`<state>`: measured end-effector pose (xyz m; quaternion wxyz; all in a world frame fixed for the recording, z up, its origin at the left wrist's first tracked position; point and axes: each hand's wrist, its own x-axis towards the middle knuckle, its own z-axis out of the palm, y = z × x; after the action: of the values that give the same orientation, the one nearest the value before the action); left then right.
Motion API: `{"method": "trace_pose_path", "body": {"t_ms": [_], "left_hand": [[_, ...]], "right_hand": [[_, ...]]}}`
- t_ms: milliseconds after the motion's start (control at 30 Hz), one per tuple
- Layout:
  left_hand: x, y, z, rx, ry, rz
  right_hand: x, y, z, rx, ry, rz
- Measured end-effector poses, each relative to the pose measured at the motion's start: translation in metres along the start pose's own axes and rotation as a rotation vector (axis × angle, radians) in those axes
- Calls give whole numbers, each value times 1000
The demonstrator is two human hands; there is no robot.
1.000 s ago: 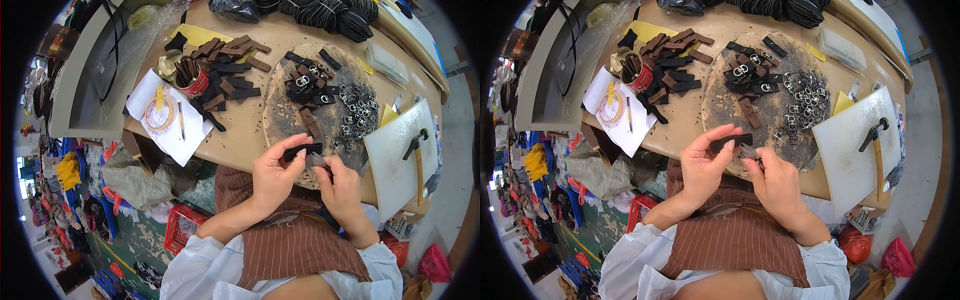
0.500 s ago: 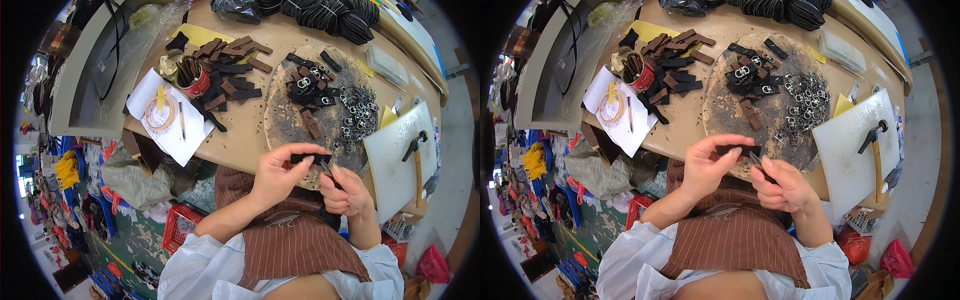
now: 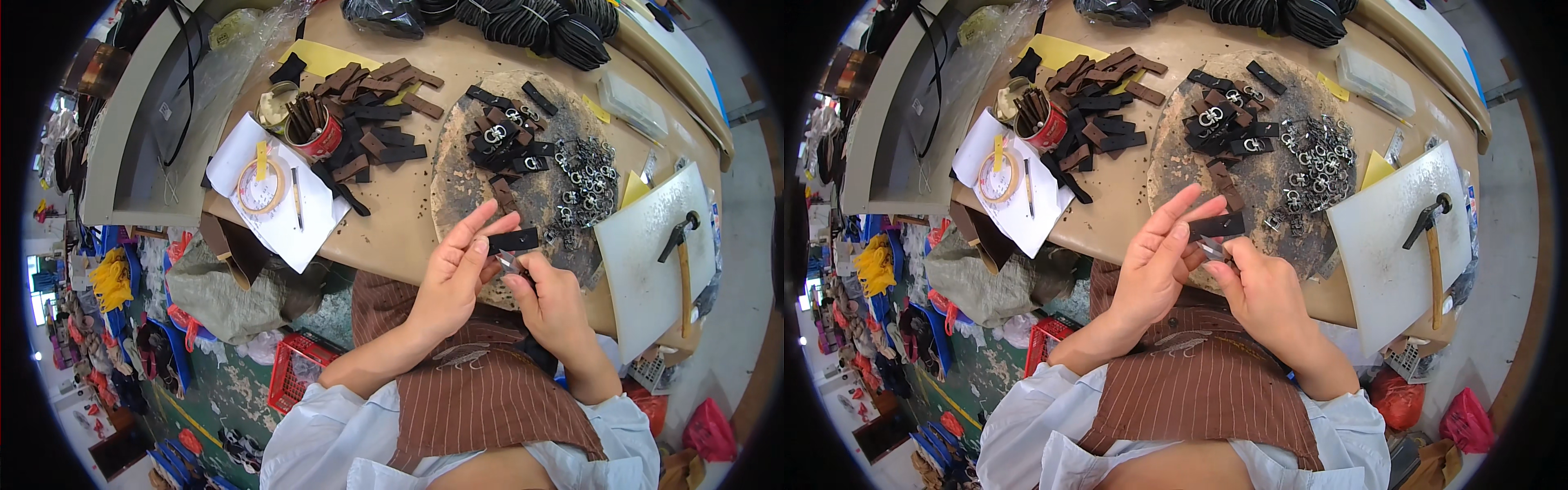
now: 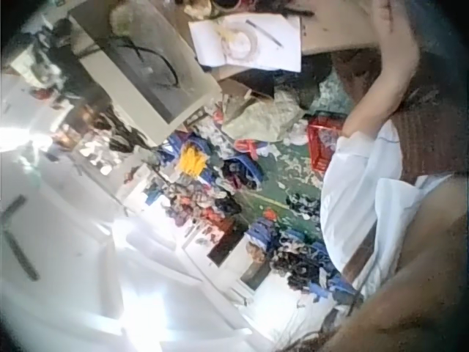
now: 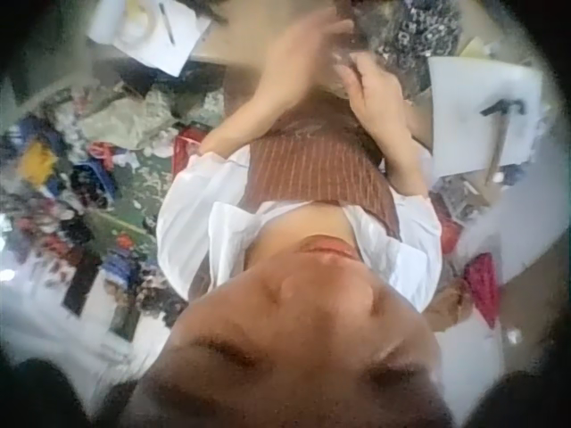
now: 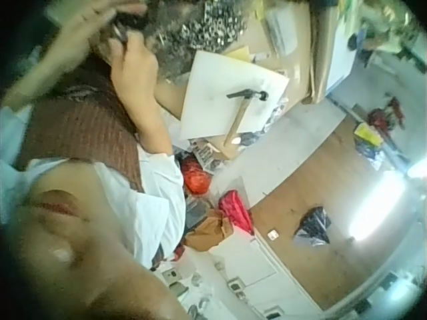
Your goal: The person assembles small leather belt segments by hand, attaching metal hardware such as buckles and rings. They repeatedly pick up a leather strip, thread a metal piece through it, and fold the leather to secure the hardware. The finished components are placed on a pile on the workbench.
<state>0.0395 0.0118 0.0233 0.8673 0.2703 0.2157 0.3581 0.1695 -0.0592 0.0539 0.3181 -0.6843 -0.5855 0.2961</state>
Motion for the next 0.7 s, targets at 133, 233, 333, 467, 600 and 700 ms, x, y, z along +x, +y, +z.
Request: {"method": "trace_pose_path", "body": {"t_ms": [133, 233, 333, 467, 600, 700], "left_hand": [[-1, -4, 1, 70, -44, 74], [-1, -8, 0, 220, -87, 183], [-3, -10, -2, 429, -135, 304], [-8, -15, -9, 498, -187, 328], [-10, -15, -9, 357, -196, 254], [-9, -8, 2, 350, 24, 164]], "right_hand": [[2, -2, 1, -9, 8, 8], [1, -3, 1, 32, 7, 26], [-2, 1, 7, 4, 58, -46], [-9, 16, 3, 867, -323, 376], [-10, 17, -8, 1347, -560, 547], [-9, 19, -6, 751, -293, 221]]}}
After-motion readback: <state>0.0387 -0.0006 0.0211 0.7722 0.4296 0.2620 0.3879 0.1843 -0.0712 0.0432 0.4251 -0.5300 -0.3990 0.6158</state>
